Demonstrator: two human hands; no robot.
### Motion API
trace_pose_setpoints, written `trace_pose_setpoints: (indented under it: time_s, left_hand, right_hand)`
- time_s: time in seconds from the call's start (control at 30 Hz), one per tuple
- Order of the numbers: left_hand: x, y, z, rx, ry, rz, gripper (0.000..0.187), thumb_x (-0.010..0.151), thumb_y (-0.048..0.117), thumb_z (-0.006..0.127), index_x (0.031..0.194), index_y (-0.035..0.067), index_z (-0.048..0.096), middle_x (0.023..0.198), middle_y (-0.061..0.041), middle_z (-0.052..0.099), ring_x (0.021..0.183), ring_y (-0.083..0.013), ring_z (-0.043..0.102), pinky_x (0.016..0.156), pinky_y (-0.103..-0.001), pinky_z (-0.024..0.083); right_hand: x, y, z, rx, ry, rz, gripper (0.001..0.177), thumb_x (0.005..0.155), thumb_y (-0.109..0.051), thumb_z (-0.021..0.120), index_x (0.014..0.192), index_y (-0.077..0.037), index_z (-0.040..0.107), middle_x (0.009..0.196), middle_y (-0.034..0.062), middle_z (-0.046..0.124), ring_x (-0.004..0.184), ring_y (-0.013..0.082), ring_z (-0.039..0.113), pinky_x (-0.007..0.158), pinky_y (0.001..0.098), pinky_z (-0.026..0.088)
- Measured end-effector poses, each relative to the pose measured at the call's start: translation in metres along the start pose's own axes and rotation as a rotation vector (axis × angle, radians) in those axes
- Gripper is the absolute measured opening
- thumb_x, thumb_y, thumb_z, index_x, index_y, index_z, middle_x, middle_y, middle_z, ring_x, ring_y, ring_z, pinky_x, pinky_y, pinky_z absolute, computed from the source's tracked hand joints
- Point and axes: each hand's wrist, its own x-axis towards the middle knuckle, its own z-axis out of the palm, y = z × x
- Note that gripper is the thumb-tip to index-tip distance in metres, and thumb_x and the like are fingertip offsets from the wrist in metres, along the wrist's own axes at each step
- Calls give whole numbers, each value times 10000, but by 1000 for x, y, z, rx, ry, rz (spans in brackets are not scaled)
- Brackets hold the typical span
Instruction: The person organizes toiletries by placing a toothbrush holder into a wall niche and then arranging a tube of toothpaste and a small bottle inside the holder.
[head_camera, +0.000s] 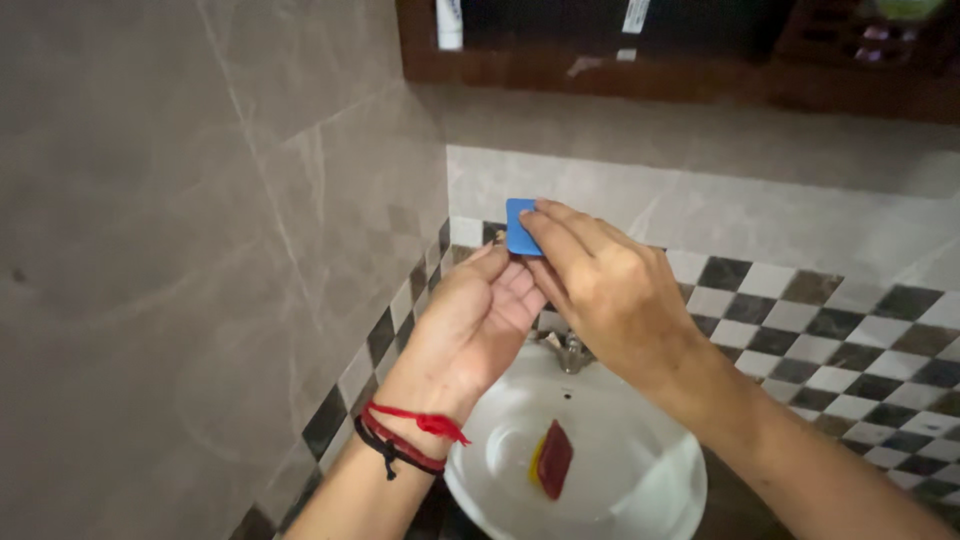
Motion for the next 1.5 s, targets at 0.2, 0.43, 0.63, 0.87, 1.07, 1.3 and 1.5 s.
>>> trace_pose_setpoints:
  time_s: [0.2, 0.43, 0.63, 0.87, 1.07, 1.3, 1.5]
  left_hand:
    - [36, 16, 22, 4, -39, -48, 247, 1064, 118, 418, 1176, -19, 590, 1148, -116, 687, 1063, -225, 669, 973, -369, 551]
    - [85, 27, 41, 40, -70, 18, 260, 1062, 136, 406, 1176, -19, 580, 1153, -131, 678, 1087, -231, 667, 1002, -382, 549]
    - [130, 36, 54, 117, -48, 102, 280, 1063, 141, 382, 1161, -34, 579, 1149, -146, 678, 1089, -245, 669, 1000, -391, 551]
    - [174, 47, 52, 204, -21, 195, 391, 1072, 214, 346, 1277, -60, 536, 1200, -157, 661, 1105, -261, 651, 1010, -410, 531]
    - [205, 57, 44, 609, 131, 623, 429, 1045, 143, 405, 1384, -98, 508, 1368, -219, 634, 1227, -298, 657, 1043, -396, 521]
    - [220, 72, 19, 1634, 115, 1225, 413, 975, 25, 484, 1359, -87, 586, 1382, -284, 600, 1317, -404, 555, 1126, -432, 443]
    - [235, 89, -2, 1938, 114, 1278, 435, 875, -37, 516, 1296, -104, 601, 1343, -289, 615, 1315, -418, 539, 1162, -461, 384]
  right_hand:
    - [17, 30, 2, -23, 11, -5, 351, 917, -45, 714, 1250, 45, 647, 1254, 241, 686, 1077, 387, 708, 855, 410, 610]
    - [42, 81, 19, -53, 43, -79, 350, 927, -67, 688, 1254, 39, 628, 1278, 235, 679, 1134, 385, 687, 926, 436, 588]
    - [66, 116, 29, -30, 71, -123, 326, 928, -83, 698, 1224, 41, 636, 1260, 228, 688, 1070, 377, 702, 866, 434, 590]
    - [87, 163, 60, 34, 77, -142, 333, 919, -91, 704, 1219, 32, 630, 1199, 220, 703, 998, 397, 703, 804, 454, 587]
    - [107, 193, 90, 20, 19, -115, 343, 909, -110, 702, 1205, 42, 618, 1130, 234, 704, 969, 399, 708, 786, 466, 584]
    - [127, 207, 125, -13, -43, 7, 206, 916, -118, 694, 1058, 15, 625, 1014, 220, 707, 873, 430, 695, 708, 512, 565]
    - [139, 221, 158, -58, -69, 33, 149, 917, -109, 674, 982, 14, 620, 975, 233, 701, 871, 436, 698, 719, 511, 574]
